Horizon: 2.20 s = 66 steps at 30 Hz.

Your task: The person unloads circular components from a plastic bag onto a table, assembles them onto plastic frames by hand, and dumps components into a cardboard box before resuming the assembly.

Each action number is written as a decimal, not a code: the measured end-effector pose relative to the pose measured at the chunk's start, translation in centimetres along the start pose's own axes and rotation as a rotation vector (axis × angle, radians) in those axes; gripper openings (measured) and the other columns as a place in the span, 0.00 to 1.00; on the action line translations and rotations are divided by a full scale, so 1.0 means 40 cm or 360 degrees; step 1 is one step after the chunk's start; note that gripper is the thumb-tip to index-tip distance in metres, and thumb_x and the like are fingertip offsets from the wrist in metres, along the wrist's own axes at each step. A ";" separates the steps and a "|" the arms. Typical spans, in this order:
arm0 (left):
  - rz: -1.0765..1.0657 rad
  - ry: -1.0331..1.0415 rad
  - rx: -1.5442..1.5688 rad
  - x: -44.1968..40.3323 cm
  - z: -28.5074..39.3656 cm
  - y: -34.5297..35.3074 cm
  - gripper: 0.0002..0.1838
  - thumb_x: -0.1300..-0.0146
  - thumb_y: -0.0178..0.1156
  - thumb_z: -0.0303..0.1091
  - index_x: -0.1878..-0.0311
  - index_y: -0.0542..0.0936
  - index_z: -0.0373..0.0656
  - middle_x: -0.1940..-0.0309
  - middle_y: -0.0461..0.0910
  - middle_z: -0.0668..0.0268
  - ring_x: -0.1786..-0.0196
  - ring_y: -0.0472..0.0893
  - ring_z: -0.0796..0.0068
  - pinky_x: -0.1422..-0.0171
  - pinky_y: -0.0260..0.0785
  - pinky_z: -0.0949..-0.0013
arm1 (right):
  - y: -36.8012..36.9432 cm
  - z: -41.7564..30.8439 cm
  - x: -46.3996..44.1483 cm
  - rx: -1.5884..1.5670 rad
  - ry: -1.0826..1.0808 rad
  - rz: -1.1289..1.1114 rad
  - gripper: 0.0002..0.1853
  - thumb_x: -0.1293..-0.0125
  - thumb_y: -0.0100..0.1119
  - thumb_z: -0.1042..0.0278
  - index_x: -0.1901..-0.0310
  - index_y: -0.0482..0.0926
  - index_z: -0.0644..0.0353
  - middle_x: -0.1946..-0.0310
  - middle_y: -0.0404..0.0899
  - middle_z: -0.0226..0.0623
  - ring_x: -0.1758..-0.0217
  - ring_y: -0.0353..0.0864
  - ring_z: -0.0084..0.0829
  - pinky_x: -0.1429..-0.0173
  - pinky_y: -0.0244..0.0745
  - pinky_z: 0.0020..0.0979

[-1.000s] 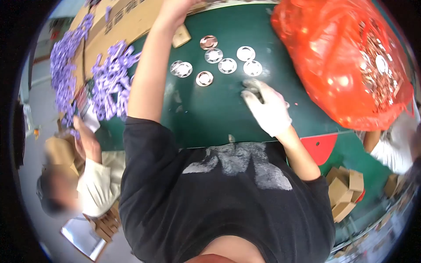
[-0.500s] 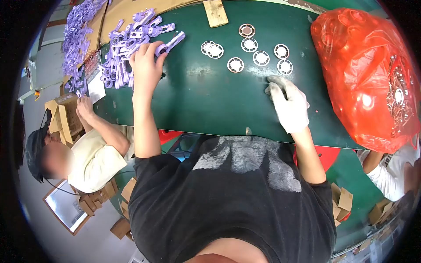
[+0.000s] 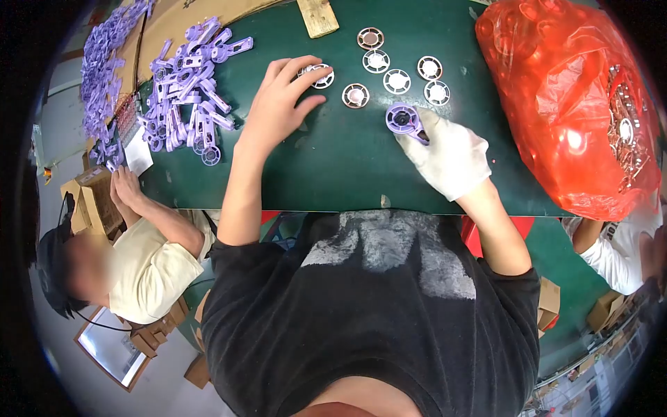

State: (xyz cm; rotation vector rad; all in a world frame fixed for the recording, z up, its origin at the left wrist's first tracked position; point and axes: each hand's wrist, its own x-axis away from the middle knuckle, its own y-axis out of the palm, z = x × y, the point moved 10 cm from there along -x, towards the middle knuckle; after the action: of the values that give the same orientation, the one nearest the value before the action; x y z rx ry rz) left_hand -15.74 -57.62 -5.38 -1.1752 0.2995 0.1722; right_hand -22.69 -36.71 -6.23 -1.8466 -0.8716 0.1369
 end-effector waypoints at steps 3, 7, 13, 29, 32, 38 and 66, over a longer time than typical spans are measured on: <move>0.0176 0.0078 -0.0014 -0.005 -0.012 0.013 0.18 0.42 0.72 0.28 0.46 0.84 0.45 0.47 0.83 0.67 0.47 0.79 0.59 0.43 0.77 0.60 | 0.009 0.017 -0.008 -0.0004 0.0054 -0.0110 0.24 0.31 0.59 0.43 0.43 0.83 0.50 0.59 0.88 0.47 0.52 0.88 0.50 0.47 0.82 0.47; 0.0232 -0.0012 0.0238 -0.028 0.013 -0.002 0.14 0.36 0.66 0.22 0.47 0.84 0.38 0.58 0.86 0.60 0.58 0.84 0.61 0.50 0.77 0.64 | 0.009 0.016 -0.018 -0.0008 0.0096 -0.0191 0.22 0.30 0.57 0.44 0.45 0.84 0.49 0.59 0.88 0.47 0.52 0.88 0.51 0.47 0.82 0.49; -0.0068 -0.0162 0.0823 -0.040 0.196 0.051 0.13 0.32 0.66 0.23 0.45 0.87 0.40 0.52 0.80 0.63 0.58 0.85 0.73 0.56 0.76 0.71 | 0.026 0.000 -0.024 -0.0075 -0.0002 -0.0194 0.19 0.32 0.60 0.49 0.47 0.84 0.51 0.64 0.88 0.48 0.57 0.89 0.53 0.51 0.83 0.51; -0.0380 0.0160 0.0888 -0.028 0.222 0.088 0.32 0.43 0.74 0.32 0.33 0.79 0.45 0.37 0.83 0.63 0.40 0.84 0.59 0.39 0.79 0.61 | 0.024 -0.001 -0.008 -0.0142 -0.0084 -0.0302 0.16 0.34 0.59 0.56 0.54 0.86 0.58 0.65 0.87 0.52 0.59 0.89 0.54 0.53 0.82 0.53; -0.0382 0.0132 0.0904 -0.023 0.230 0.089 0.33 0.42 0.73 0.30 0.30 0.77 0.44 0.35 0.82 0.62 0.38 0.83 0.57 0.38 0.78 0.60 | 0.031 -0.004 -0.003 -0.0430 -0.0215 -0.0286 0.18 0.33 0.60 0.53 0.57 0.85 0.61 0.68 0.87 0.49 0.63 0.89 0.50 0.57 0.81 0.50; -0.0260 0.0240 0.1105 -0.030 0.258 0.065 0.34 0.40 0.70 0.25 0.29 0.75 0.40 0.34 0.81 0.59 0.37 0.82 0.54 0.34 0.75 0.60 | 0.108 0.023 0.011 -0.0991 0.0028 -0.0811 0.26 0.26 0.59 0.41 0.59 0.82 0.63 0.78 0.77 0.33 0.71 0.79 0.27 0.62 0.75 0.35; 0.0405 -0.1080 0.2403 -0.699 -0.244 0.189 0.22 0.21 0.53 0.28 0.30 0.69 0.24 0.34 0.77 0.48 0.34 0.80 0.60 0.27 0.77 0.62 | 0.057 0.156 0.055 -0.0967 0.0207 0.0001 0.21 0.26 0.56 0.51 0.40 0.82 0.53 0.48 0.87 0.46 0.43 0.87 0.47 0.35 0.78 0.43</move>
State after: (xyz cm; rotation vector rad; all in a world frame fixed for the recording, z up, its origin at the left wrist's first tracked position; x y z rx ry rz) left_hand -45.76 -63.16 -6.53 0.4452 -0.0730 0.4443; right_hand -22.87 -31.03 -10.33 -2.3840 -0.8803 -0.2763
